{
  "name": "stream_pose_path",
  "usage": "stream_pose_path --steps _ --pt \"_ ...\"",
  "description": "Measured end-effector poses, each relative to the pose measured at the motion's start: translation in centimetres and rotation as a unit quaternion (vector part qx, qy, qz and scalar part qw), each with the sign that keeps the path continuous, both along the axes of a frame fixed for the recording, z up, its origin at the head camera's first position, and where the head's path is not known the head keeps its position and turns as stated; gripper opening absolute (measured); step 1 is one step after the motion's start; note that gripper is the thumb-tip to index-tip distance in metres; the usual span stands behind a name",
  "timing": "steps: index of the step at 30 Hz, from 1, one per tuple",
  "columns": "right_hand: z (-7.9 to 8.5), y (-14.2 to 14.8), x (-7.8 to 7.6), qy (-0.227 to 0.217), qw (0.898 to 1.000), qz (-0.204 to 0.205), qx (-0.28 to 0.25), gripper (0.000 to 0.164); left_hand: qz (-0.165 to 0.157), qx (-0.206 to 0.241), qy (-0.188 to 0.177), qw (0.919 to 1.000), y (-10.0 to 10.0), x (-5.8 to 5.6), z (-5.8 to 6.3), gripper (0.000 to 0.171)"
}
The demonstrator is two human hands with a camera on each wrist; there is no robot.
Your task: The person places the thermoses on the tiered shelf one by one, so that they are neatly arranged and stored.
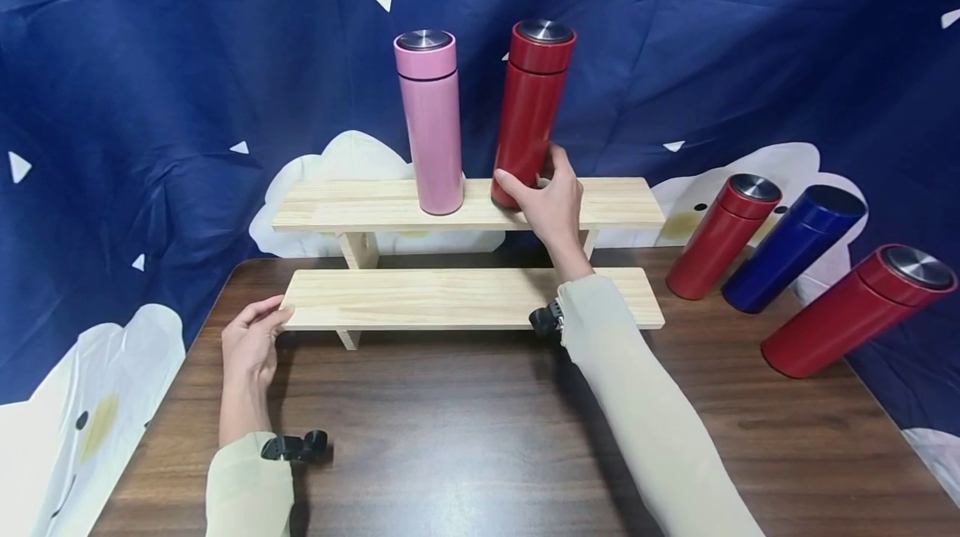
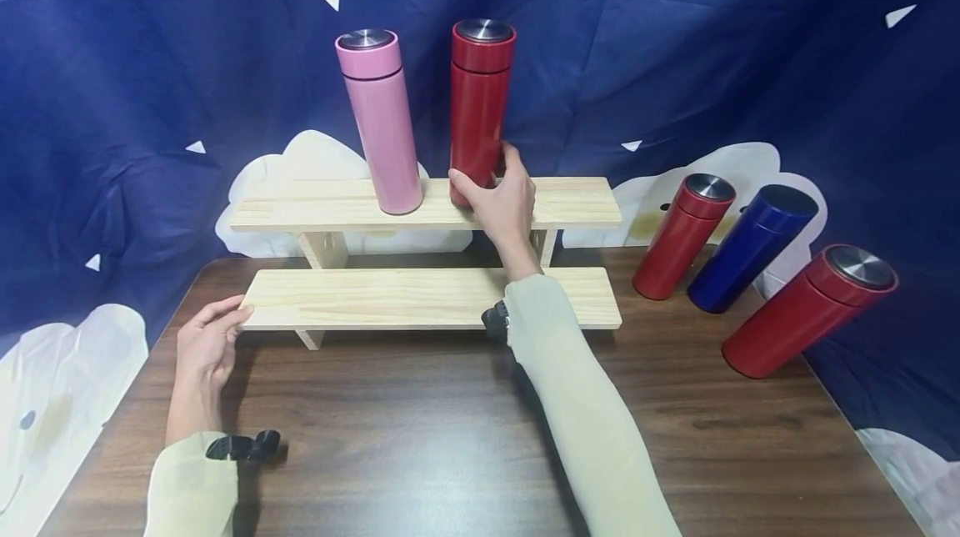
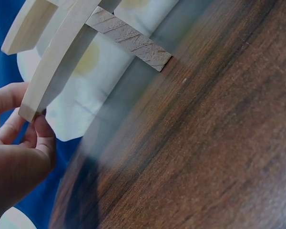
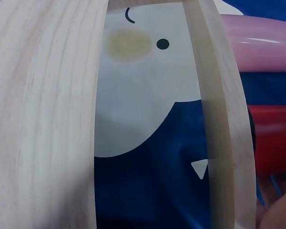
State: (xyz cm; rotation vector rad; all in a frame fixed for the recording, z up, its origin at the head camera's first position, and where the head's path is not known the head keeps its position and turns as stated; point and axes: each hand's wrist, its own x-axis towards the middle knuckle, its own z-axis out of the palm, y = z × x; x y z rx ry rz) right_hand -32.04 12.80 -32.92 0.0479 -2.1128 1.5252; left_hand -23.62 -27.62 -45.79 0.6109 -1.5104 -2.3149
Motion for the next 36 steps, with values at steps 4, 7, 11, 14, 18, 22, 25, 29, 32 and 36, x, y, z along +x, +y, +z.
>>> stream_pose_path --steps 4,7,11,14,18,22,25,29,32,36 --pt "-0.14 0.05 -0.14 0.000 1.000 -0.001 0.001 0.069 -0.001 -0.008 -0.004 1.0000 -0.01 0.02 -0.01 0.024" --pt "-0.23 0.08 -0.18 -0.002 1.000 0.001 0.001 0.070 -0.001 -0.008 -0.006 0.9999 -0.02 0.04 -0.02 0.024" --pt "-0.31 0.09 -0.24 -0.006 1.000 0.001 0.002 0.070 -0.003 0.003 -0.004 1.0000 -0.04 0.02 -0.03 0.025" --pt "-0.31 0.07 -0.23 -0.012 1.000 0.001 0.004 0.071 -0.003 0.009 -0.003 0.9999 -0.05 0.02 -0.01 0.025" --pt "-0.27 -0.02 -0.24 -0.019 1.000 0.002 0.005 0.072 -0.002 0.011 -0.004 0.9999 -0.07 0.00 0.00 0.024" --pt "-0.27 -0.11 -0.23 -0.020 1.000 0.004 0.004 0.073 -0.001 0.009 -0.005 0.9999 -0.09 -0.03 -0.01 0.024" --pt "-0.32 -0.12 -0.29 -0.019 1.000 0.004 0.004 0.074 -0.001 0.008 -0.005 1.0000 -0.08 -0.03 0.01 0.024" --pt "-0.33 -0.12 -0.46 -0.023 1.000 0.005 0.008 0.076 0.000 0.005 -0.004 1.0000 -0.04 -0.04 0.03 0.024" --pt "-0.28 -0.15 -0.43 -0.025 1.000 0.008 0.010 0.076 0.002 0.006 -0.002 1.0000 -0.01 -0.03 0.00 0.024" --pt "-0.20 -0.23 -0.31 -0.028 1.000 0.011 0.011 0.077 0.006 0.011 0.004 0.9999 0.01 0.01 -0.05 0.024"
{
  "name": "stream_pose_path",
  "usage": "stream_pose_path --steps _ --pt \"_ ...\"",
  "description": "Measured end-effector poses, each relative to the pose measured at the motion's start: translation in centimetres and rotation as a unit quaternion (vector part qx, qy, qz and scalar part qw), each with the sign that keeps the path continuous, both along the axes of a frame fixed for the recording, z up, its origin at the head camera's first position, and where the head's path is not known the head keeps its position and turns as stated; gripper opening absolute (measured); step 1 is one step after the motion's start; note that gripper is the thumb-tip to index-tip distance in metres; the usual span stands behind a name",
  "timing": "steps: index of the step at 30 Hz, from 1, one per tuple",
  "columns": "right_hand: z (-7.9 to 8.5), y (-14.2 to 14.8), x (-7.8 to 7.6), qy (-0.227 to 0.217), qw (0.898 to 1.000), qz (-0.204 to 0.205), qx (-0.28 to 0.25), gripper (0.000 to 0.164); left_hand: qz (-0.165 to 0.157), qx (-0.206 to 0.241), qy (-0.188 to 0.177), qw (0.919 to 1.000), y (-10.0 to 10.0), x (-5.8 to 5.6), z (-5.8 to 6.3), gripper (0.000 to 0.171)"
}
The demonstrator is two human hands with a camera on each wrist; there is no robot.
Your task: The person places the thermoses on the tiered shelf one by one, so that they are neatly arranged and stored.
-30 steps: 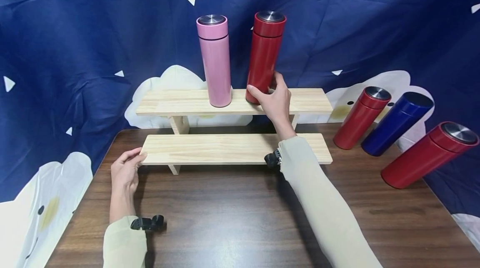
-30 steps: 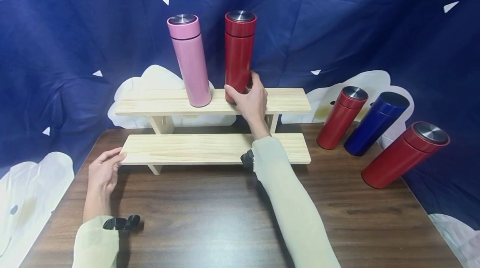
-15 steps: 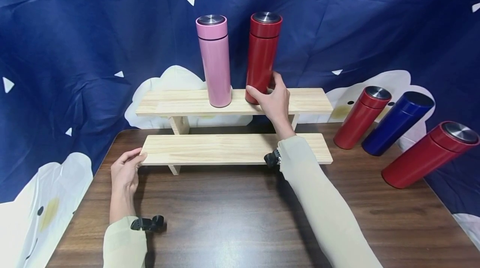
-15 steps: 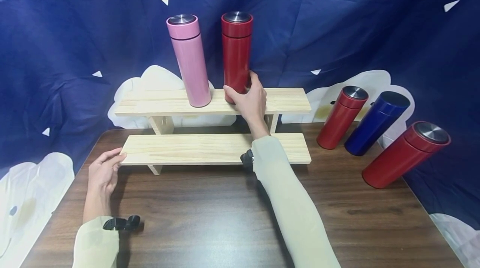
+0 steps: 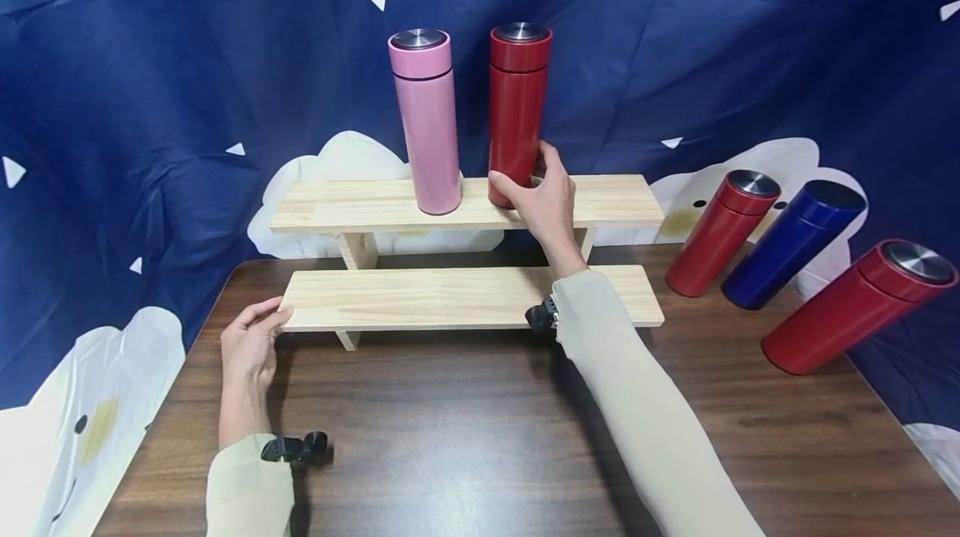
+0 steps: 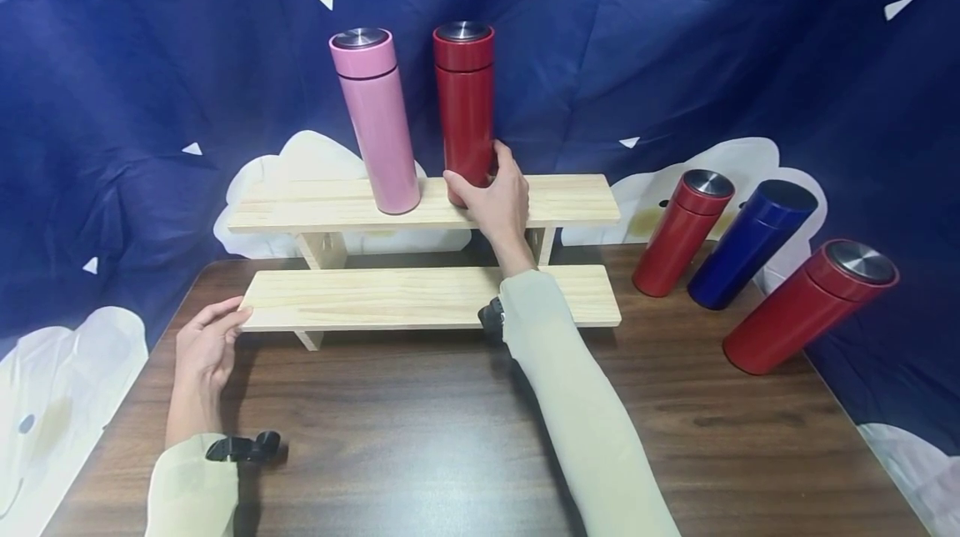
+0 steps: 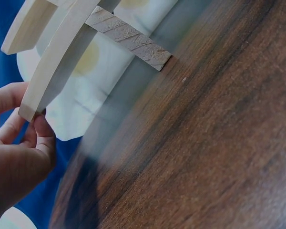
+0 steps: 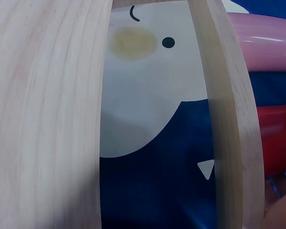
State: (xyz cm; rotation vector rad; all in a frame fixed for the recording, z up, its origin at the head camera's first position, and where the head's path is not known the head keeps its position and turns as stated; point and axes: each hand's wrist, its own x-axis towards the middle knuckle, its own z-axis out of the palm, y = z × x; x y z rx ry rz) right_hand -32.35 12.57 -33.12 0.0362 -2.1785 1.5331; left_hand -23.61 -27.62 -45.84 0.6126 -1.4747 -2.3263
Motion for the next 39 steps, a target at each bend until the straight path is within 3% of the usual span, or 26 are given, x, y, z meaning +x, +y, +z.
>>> stream_pose_path --steps 11,21,39 --pt "0.1 0.5 0.1 -0.008 1.000 0.023 -0.010 0.083 0.001 0.004 0.001 1.0000 0.0 0.3 0.1 0.024" --pt "0.0 2.5 1.2 0.021 0.996 0.057 -0.072 0.079 0.000 0.010 0.007 0.9999 0.2 0.1 0.0 0.024" --pt "-0.2 8.3 4.7 0.075 0.992 -0.025 -0.101 0.056 -0.005 0.001 -0.003 1.0000 0.2 0.3 0.2 0.023"
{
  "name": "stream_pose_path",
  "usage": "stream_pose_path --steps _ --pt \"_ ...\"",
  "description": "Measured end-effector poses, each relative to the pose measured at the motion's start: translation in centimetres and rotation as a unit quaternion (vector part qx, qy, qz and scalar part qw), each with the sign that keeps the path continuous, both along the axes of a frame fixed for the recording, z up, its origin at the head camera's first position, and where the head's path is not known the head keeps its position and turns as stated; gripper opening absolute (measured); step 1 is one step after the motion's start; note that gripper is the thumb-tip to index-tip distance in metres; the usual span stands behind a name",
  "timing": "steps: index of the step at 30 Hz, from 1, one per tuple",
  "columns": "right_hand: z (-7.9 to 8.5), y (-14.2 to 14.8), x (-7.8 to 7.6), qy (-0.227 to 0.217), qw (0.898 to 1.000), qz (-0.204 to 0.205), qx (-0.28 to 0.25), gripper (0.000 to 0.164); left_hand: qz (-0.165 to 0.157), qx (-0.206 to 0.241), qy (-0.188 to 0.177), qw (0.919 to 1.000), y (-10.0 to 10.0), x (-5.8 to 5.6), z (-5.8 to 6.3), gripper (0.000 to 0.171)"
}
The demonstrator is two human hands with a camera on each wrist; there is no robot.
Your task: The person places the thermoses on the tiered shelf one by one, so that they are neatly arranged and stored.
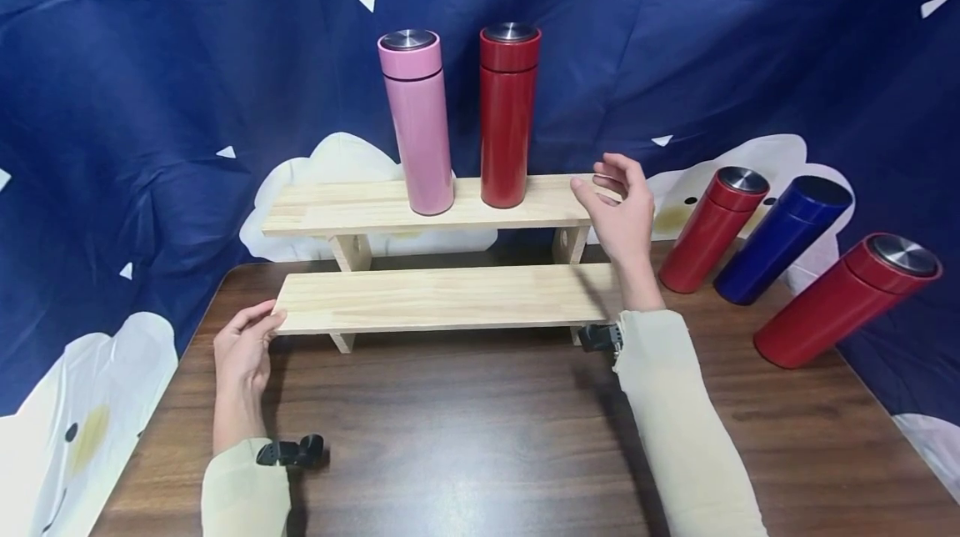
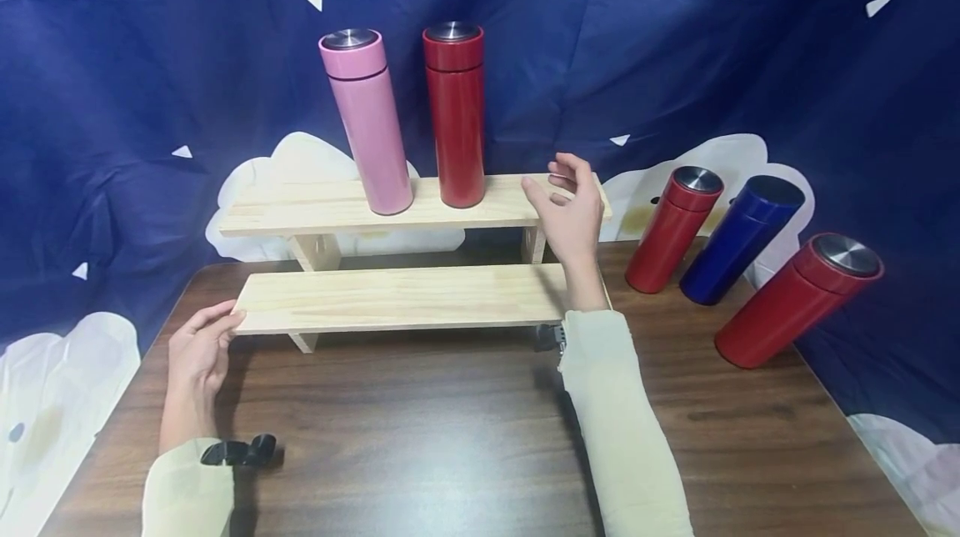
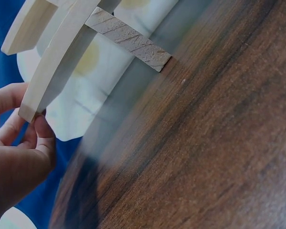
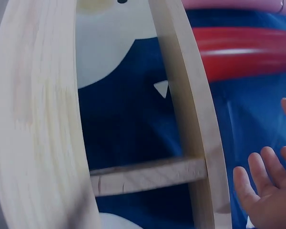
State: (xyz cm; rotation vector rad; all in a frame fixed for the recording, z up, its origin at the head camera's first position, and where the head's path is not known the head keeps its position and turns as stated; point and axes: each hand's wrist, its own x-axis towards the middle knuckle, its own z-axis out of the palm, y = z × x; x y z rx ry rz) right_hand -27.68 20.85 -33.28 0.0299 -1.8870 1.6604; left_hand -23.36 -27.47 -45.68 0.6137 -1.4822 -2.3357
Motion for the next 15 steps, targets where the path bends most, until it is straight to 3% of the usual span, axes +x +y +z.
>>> stream_pose_path --steps 15 --pt "-0.8 3.2 1.8 -0.005 0.998 -0.048 -0.033 0.044 0.005 -0.007 -0.007 0.9999 0.1 0.1 -0.1 0.026"
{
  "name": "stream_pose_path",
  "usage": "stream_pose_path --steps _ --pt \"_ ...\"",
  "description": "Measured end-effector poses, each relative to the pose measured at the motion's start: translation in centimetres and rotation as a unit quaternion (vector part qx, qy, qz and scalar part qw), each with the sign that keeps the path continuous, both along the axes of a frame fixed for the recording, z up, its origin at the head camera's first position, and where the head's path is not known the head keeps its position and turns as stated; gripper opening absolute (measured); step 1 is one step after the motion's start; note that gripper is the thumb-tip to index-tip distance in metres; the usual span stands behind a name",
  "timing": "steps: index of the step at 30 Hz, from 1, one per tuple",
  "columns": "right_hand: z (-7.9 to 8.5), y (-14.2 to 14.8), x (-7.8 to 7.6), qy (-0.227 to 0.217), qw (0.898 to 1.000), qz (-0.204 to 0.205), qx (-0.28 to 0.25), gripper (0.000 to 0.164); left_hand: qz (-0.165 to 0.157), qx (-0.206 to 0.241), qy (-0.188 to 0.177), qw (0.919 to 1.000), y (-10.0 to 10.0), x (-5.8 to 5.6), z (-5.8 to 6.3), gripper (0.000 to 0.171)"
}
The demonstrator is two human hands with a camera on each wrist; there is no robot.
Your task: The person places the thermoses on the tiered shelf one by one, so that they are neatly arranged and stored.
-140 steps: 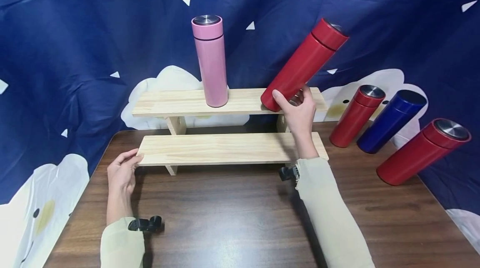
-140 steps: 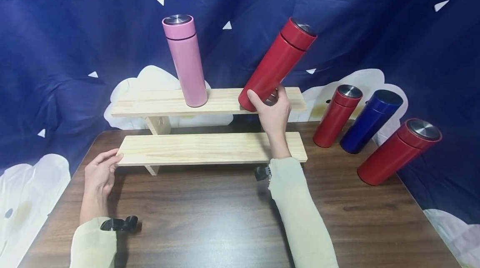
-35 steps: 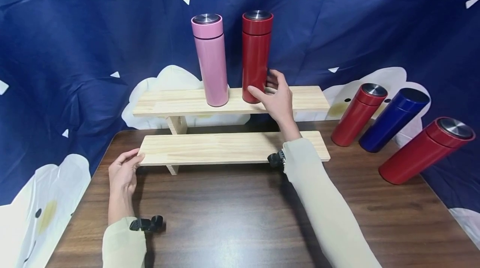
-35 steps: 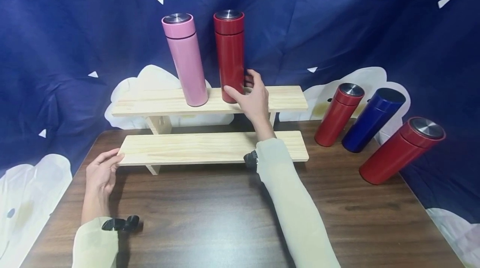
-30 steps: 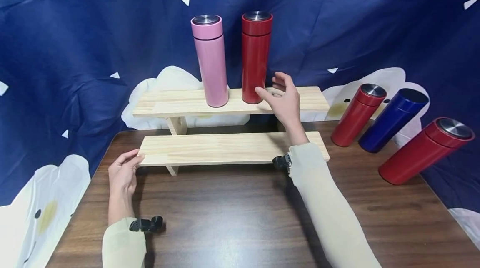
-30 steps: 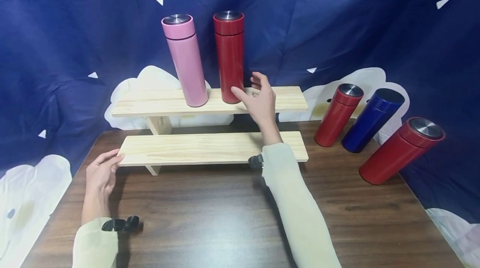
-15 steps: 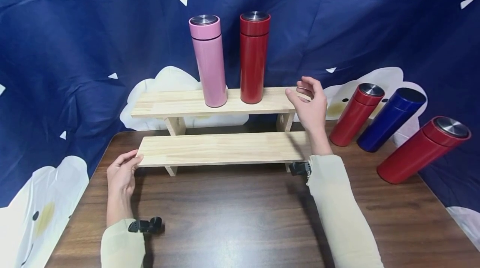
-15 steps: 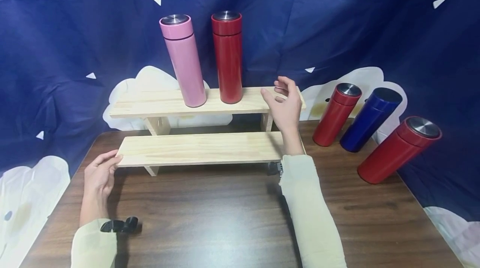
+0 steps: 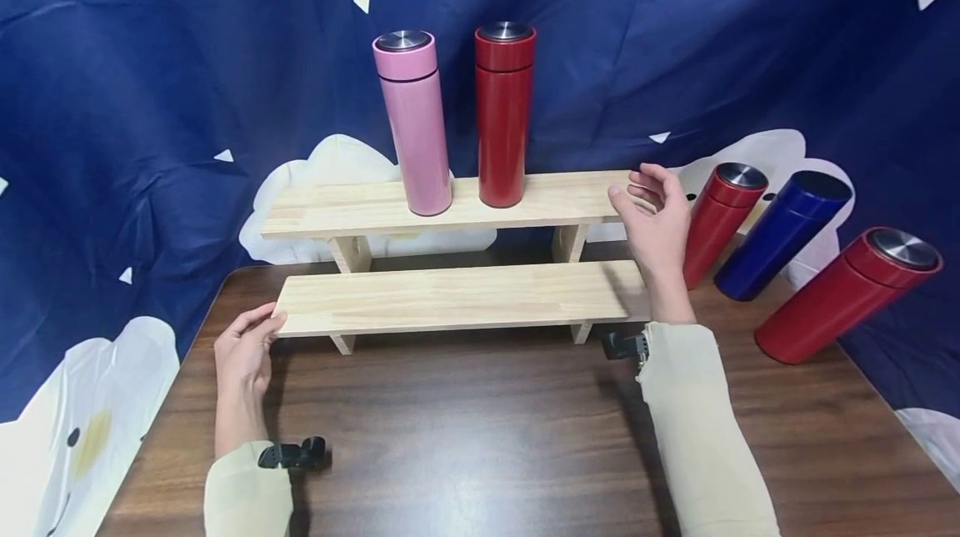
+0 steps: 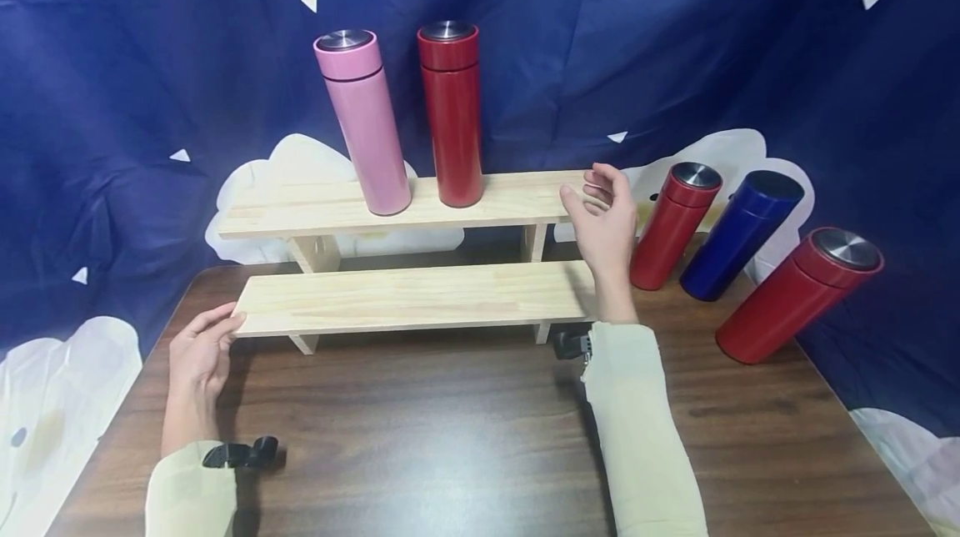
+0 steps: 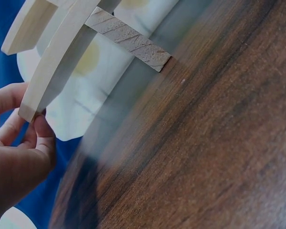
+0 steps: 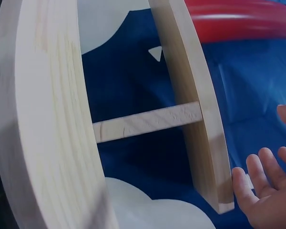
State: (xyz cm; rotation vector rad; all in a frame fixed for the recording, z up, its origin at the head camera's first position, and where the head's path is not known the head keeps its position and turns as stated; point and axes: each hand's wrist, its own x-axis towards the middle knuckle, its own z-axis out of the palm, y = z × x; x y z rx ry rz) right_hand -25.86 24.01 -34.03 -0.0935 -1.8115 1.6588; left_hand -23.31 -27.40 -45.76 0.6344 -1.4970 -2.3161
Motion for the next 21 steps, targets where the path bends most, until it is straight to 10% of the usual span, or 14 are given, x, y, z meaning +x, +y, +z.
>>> stream_pose_path --steps 21 --pt "-1.7 3.6 1.2 -0.007 0.997 -0.075 -0.005 0.041 -0.005 0.008 0.009 0.9999 -0.1 -0.2 -0.1 0.024"
